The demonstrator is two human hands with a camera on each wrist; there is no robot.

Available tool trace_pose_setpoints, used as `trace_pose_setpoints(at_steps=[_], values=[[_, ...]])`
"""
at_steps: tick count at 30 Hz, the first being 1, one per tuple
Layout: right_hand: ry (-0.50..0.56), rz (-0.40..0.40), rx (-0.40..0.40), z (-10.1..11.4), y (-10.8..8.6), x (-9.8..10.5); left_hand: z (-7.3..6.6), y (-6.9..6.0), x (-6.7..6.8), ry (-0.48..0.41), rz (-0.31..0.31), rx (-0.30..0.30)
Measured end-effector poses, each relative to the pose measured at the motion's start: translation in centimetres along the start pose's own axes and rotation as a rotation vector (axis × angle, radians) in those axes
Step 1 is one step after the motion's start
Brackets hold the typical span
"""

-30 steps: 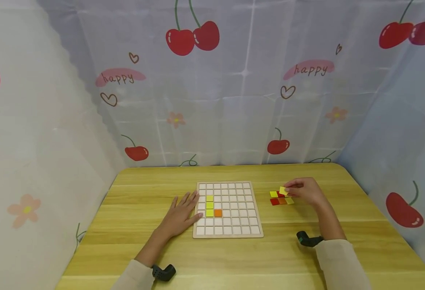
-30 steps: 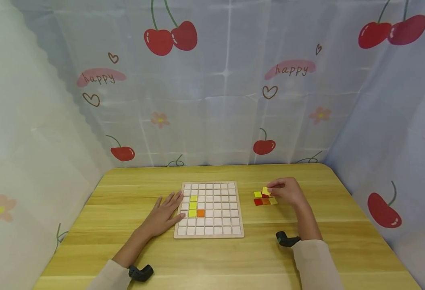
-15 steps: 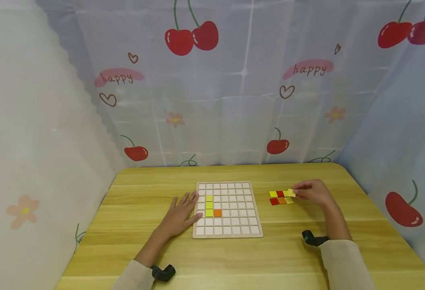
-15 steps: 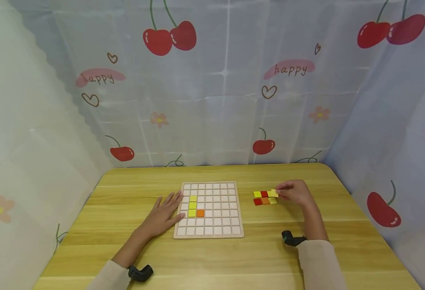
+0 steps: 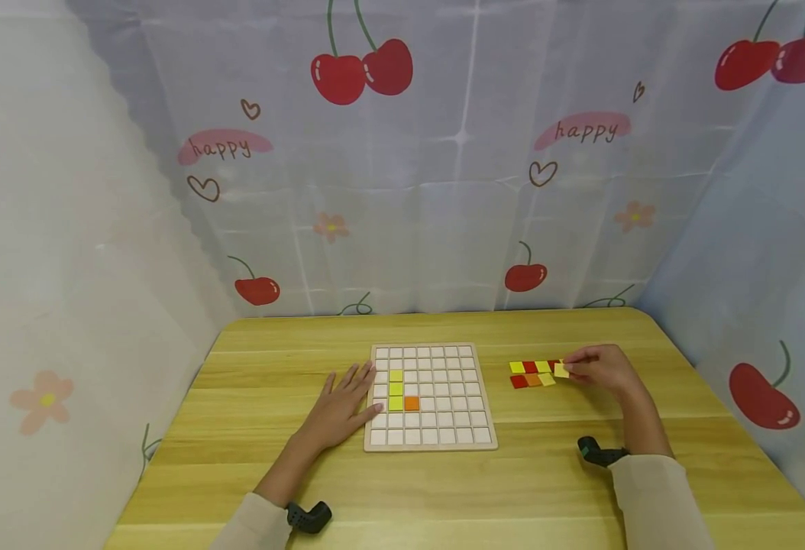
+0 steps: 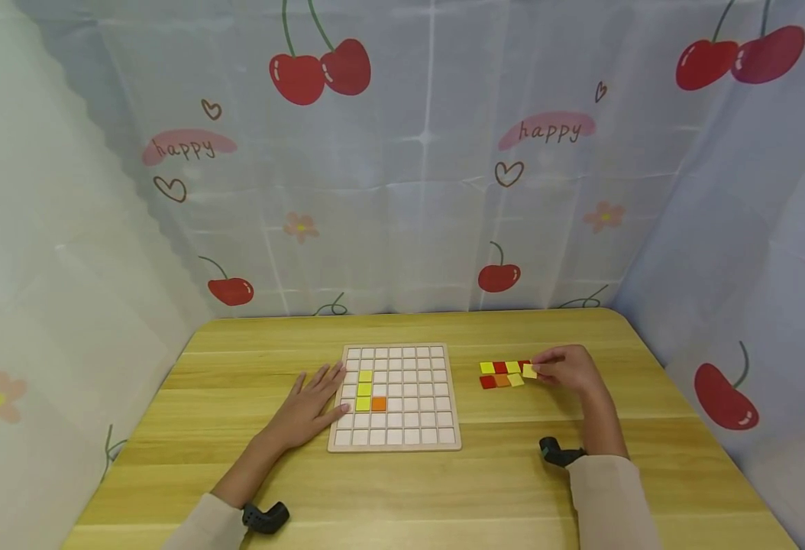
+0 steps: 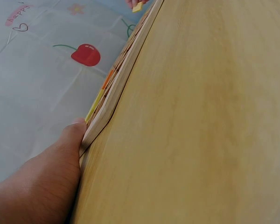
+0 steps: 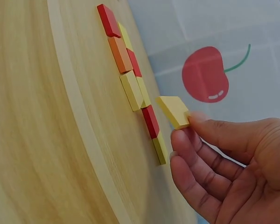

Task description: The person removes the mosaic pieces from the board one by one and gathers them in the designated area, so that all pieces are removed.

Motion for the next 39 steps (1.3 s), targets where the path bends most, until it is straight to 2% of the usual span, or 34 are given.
trace_pose_setpoints(at_steps=[8, 17, 23, 31, 39], values=[[-0.028, 0.018, -0.017, -0.1, -0.3, -0.1, -0.3, -0.2, 0.4, -0.005, -0.026, -0.018], [-0.038, 0.026, -0.027, -0.9, 0.1, -0.1, 0.0, 0.0, 0.0, -0.003, 0.013, 0.002], [-0.050, 0.015, -0.029, -1.1, 0.4, -0.1, -0.2, -0.1, 0.3, -0.003, -0.004, -0.011], [-0.055, 0.015, -0.033, -0.7, 0.1, -0.3, -0.2, -0.1, 0.3, -0.001, 0.002, -0.010], [-0.028, 0.020, -0.028, -0.6, 0.2, -0.4, -0.2, -0.1, 0.3, -0.010, -0.011, -0.009]])
Point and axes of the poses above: each hand's wrist, its own y-axis towards the middle knuckle, its own x-axis out of the back of the hand, z = x × y, the point moved 9 cm from there along y, towards the middle knuckle, and after that the axes turned 8 degrees about z, right-handed, at the moved point
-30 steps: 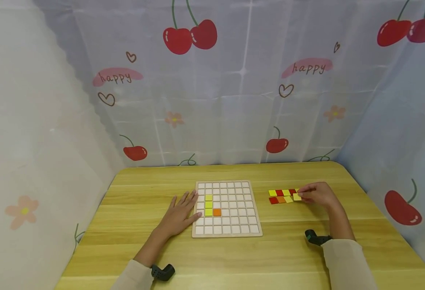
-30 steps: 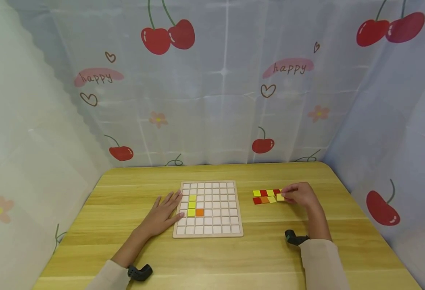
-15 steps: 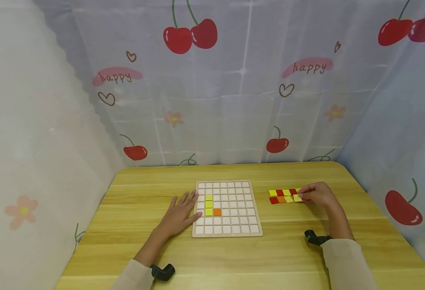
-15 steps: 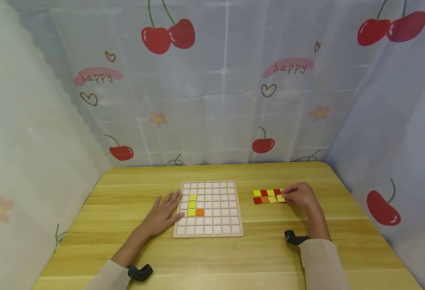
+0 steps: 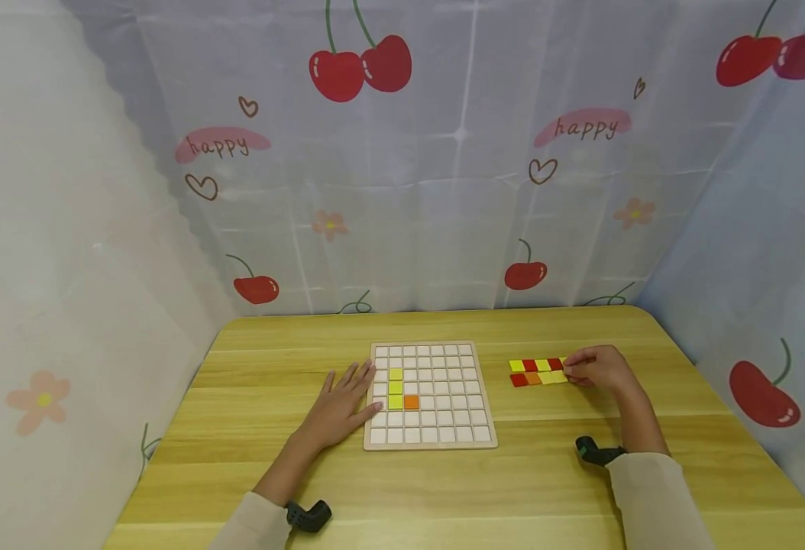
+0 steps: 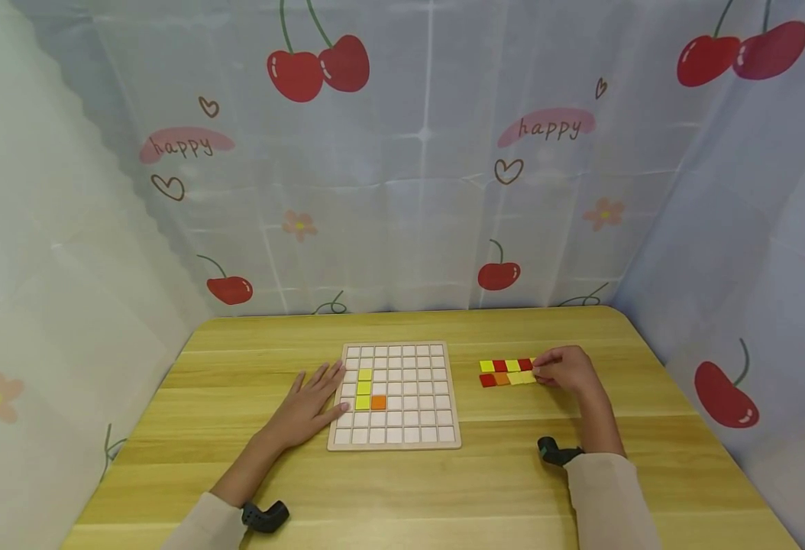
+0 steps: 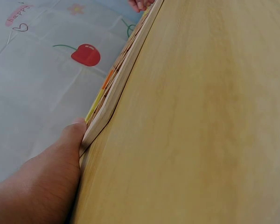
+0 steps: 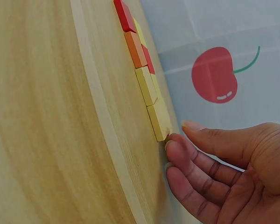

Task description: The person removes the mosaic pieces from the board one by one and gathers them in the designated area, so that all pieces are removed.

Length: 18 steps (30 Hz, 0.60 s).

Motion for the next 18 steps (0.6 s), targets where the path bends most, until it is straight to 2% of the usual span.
trace_pose_setpoints(at_steps=[5, 10, 14, 18], values=[[0.008, 0.001, -0.001, 0.0, 0.0, 0.0, 0.1, 0.1, 0.0, 0.009, 0.018, 0.006], [0.014, -0.005, -0.002, 0.1, 0.1, 0.1, 0.1, 0.1, 0.0, 0.008, 0.010, 0.001], [-0.054, -0.033, -0.003, 0.9, 0.0, 0.2, 0.1, 0.1, -0.1, 0.007, 0.001, 0.001], [-0.103, -0.055, 0.029, 2.4, 0.0, -0.3, 0.1, 0.0, 0.0, -0.002, -0.002, 0.000]])
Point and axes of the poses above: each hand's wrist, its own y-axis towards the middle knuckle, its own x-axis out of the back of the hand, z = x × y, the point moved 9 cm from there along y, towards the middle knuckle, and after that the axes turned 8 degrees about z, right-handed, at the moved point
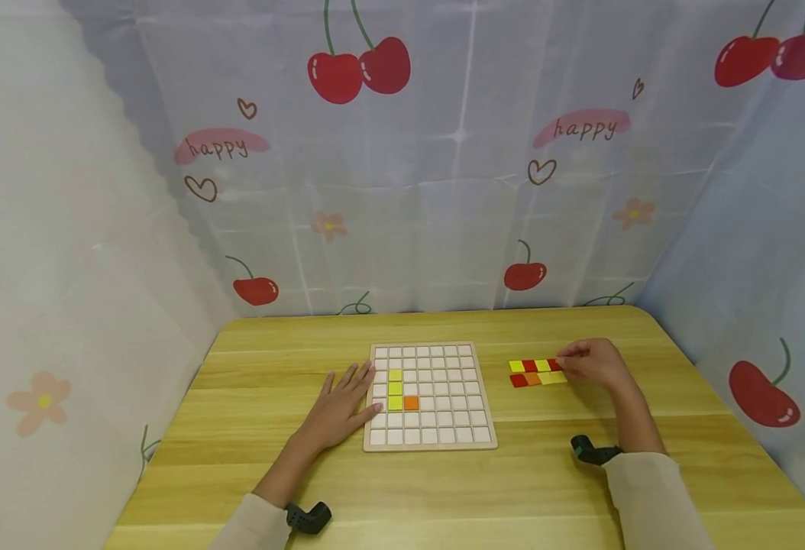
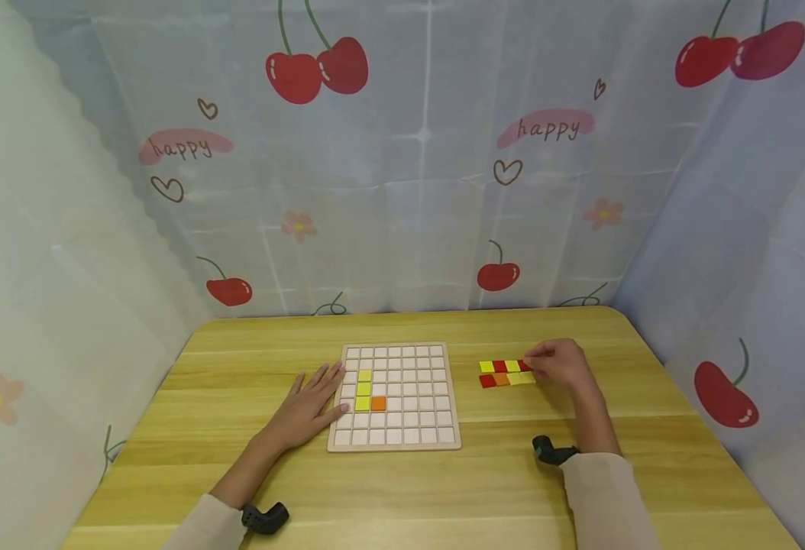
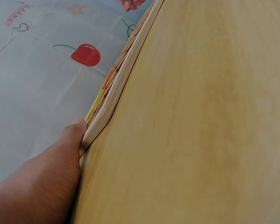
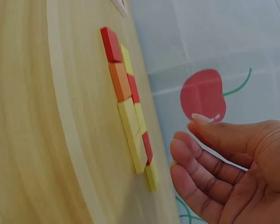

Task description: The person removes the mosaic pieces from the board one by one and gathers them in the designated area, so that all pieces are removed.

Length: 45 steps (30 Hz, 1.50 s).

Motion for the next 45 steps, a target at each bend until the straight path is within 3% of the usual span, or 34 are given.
trace_pose_setpoints(at_steps=[8, 22, 35, 45], values=[[-0.003, 0.014, 0.088, 2.7, 0.1, -2.0, -0.2, -0.3, 0.1, 0.001, -0.010, -0.014], [-0.045, 0.021, 0.184, 6.2, 0.0, -5.1, 0.3, -0.3, -0.9, -0.009, 0.028, 0.021], [-0.022, 0.044, 0.240, 8.7, -0.1, -8.0, 0.4, -0.1, -0.7, 0.011, 0.034, 0.010], [0.000, 0.107, 0.309, 10.9, -0.2, -11.2, 0.2, 0.1, -0.3, 0.008, 0.030, 0.008]])
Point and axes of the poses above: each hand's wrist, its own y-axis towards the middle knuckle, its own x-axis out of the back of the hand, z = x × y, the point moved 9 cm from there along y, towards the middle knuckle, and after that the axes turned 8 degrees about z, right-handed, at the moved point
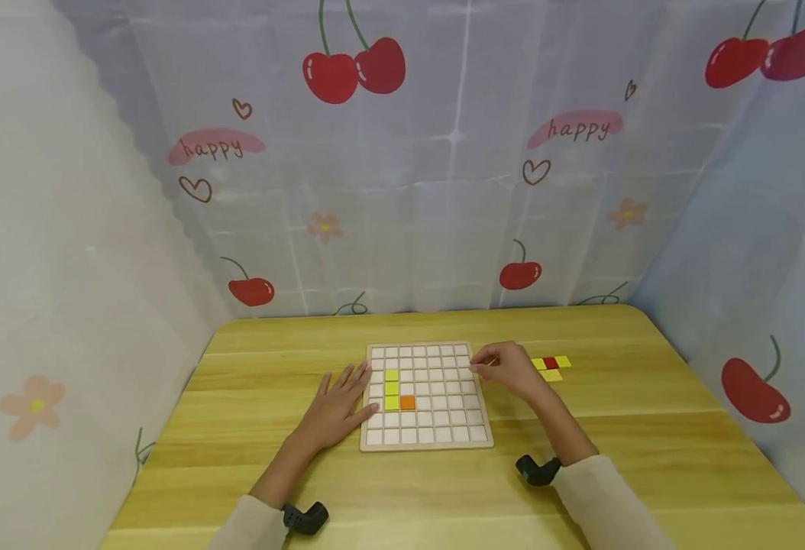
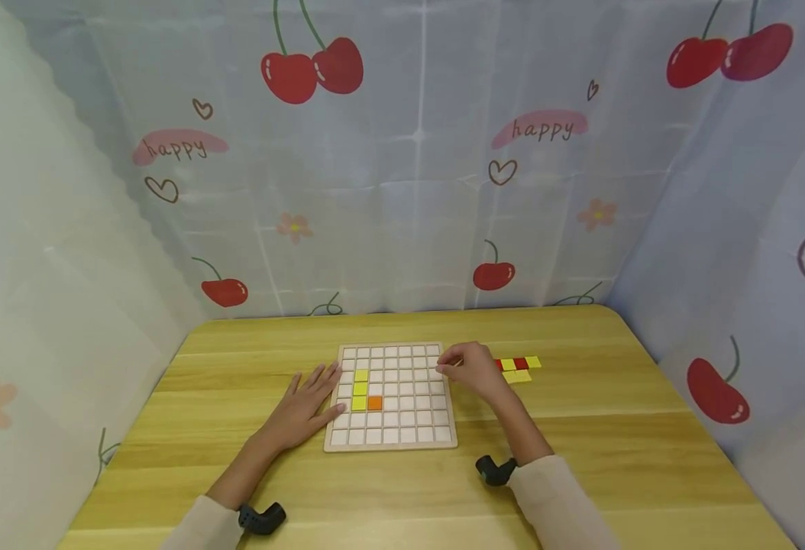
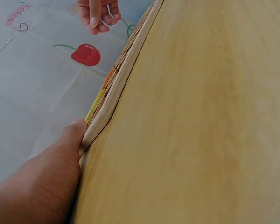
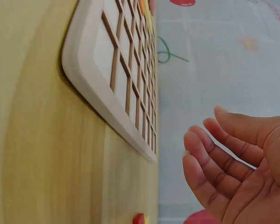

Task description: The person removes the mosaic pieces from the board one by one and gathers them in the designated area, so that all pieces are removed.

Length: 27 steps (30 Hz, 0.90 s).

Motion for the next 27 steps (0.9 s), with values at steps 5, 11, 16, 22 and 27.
trace_pose_setpoints(at_steps=[5, 11, 16, 22, 27], values=[[0.025, 0.033, -0.012, 0.3, 0.3, -1.7, -0.1, 0.1, 0.1, 0.001, -0.006, 0.000], [-0.023, 0.062, 0.018, 1.2, 0.7, -4.0, -0.3, 0.1, 0.0, -0.007, 0.000, 0.000], [-0.084, 0.104, 0.072, 2.4, 1.0, -6.0, -0.3, 0.1, 0.1, -0.012, -0.005, -0.001], [-0.133, 0.155, 0.114, 3.8, 1.6, -8.1, -0.3, 0.0, 0.1, -0.013, -0.003, 0.007], [-0.154, 0.187, 0.123, 4.4, 2.1, -9.4, -0.3, -0.1, 0.3, -0.006, -0.018, 0.001]])
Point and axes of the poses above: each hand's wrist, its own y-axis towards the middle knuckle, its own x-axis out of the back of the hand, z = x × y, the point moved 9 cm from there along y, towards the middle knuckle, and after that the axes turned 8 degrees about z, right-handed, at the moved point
